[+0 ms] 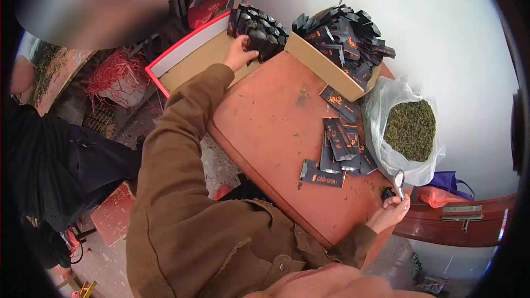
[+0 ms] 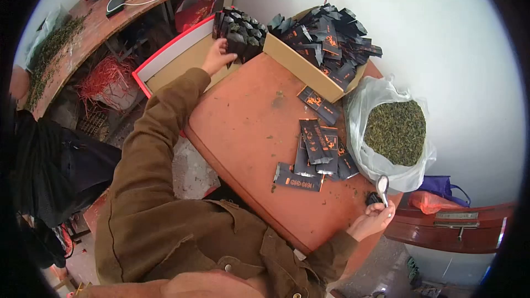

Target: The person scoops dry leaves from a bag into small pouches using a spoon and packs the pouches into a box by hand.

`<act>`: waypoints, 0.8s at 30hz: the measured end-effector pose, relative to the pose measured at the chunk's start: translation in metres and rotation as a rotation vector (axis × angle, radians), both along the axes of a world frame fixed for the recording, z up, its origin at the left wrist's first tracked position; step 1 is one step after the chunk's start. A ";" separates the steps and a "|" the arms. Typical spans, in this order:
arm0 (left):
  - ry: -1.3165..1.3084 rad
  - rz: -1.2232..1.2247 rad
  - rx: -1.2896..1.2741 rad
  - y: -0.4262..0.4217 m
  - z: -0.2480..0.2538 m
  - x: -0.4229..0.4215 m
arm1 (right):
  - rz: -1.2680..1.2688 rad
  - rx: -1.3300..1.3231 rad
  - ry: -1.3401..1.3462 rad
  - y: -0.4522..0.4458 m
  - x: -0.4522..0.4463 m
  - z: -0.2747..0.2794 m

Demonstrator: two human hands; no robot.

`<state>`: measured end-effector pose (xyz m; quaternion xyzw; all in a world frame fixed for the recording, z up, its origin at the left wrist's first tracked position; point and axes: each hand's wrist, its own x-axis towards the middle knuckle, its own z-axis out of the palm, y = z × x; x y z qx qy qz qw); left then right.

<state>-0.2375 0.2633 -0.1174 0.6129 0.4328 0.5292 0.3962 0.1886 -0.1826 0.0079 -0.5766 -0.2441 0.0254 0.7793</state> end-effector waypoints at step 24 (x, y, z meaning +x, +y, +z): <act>0.453 -0.076 -0.019 0.058 -0.091 0.037 | 0.061 -0.096 0.084 0.005 -0.005 -0.012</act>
